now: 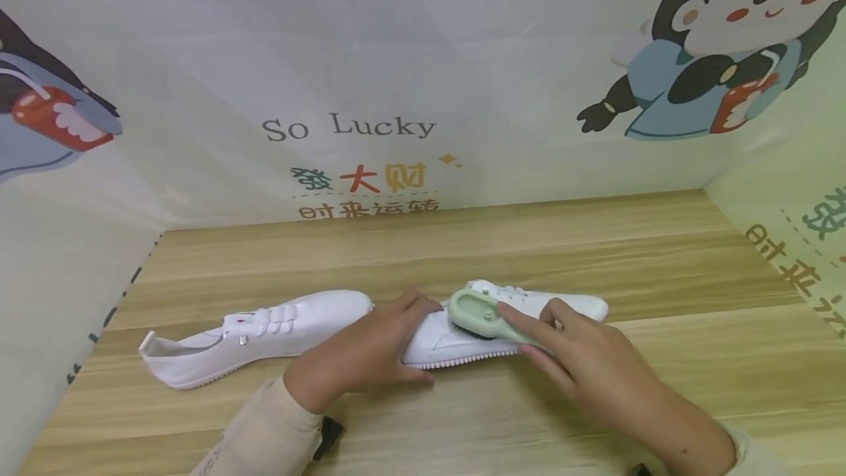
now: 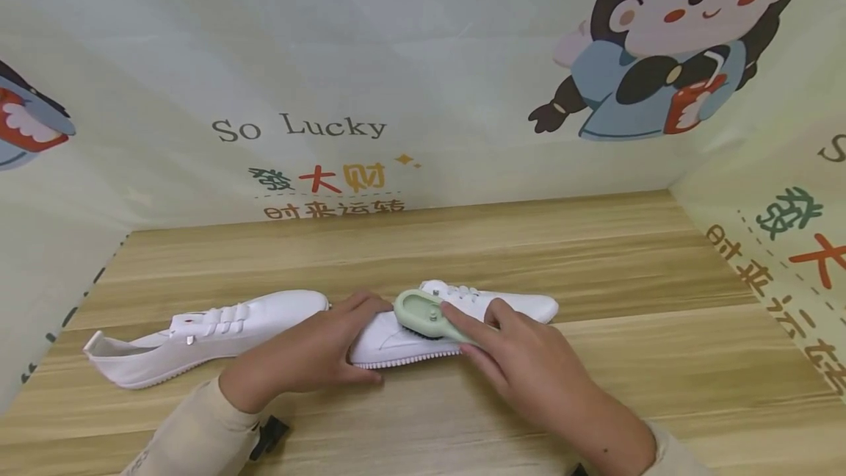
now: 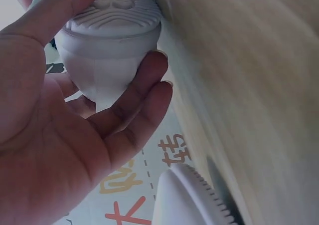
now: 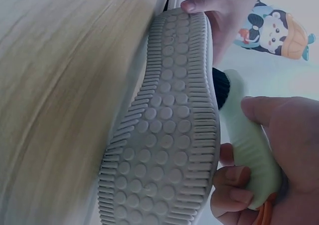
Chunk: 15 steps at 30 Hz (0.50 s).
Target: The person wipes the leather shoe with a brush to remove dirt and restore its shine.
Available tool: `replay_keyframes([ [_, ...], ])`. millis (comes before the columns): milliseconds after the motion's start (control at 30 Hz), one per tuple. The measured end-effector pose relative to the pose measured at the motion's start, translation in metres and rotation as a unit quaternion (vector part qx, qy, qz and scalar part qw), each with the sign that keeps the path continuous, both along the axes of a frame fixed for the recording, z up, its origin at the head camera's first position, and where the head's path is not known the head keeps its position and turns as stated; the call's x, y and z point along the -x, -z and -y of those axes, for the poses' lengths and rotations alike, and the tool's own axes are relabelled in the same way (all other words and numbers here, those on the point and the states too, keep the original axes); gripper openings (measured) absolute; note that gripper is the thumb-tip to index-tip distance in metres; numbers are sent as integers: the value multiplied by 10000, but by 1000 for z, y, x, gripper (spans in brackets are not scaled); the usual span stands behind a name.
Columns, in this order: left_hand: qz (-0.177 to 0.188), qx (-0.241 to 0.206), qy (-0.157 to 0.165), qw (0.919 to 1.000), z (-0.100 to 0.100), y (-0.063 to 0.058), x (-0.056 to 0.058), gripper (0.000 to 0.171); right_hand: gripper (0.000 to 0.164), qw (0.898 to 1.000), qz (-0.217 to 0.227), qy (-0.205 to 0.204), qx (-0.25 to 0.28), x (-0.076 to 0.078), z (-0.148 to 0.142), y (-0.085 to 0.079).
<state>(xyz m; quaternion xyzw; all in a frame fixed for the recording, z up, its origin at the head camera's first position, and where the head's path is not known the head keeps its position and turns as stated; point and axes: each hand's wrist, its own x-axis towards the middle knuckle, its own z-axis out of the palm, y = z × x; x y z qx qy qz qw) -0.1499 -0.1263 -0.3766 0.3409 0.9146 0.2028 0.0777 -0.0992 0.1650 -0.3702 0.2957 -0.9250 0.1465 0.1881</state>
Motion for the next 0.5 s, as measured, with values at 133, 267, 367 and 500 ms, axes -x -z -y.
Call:
replay_keyframes([
  [133, 76, -38, 28, 10000, 1, 4, 0, 74, 53, 9995, 261, 111, -117, -2, -2, -4],
  [267, 79, 61, 21, 9999, 1, 8, 1, 68, 51, 9990, 318, 229, -212, -3, -6, -8],
  [367, 53, 159, 40, 9999, 1, 9, 1, 67, 51, 9990, 255, 263, -246, -3, -8, -11],
  [500, 55, 197, 48, 9998, 0, 8, 2, 68, 50, 9992, 189, 242, -253, -3, -10, -12],
])
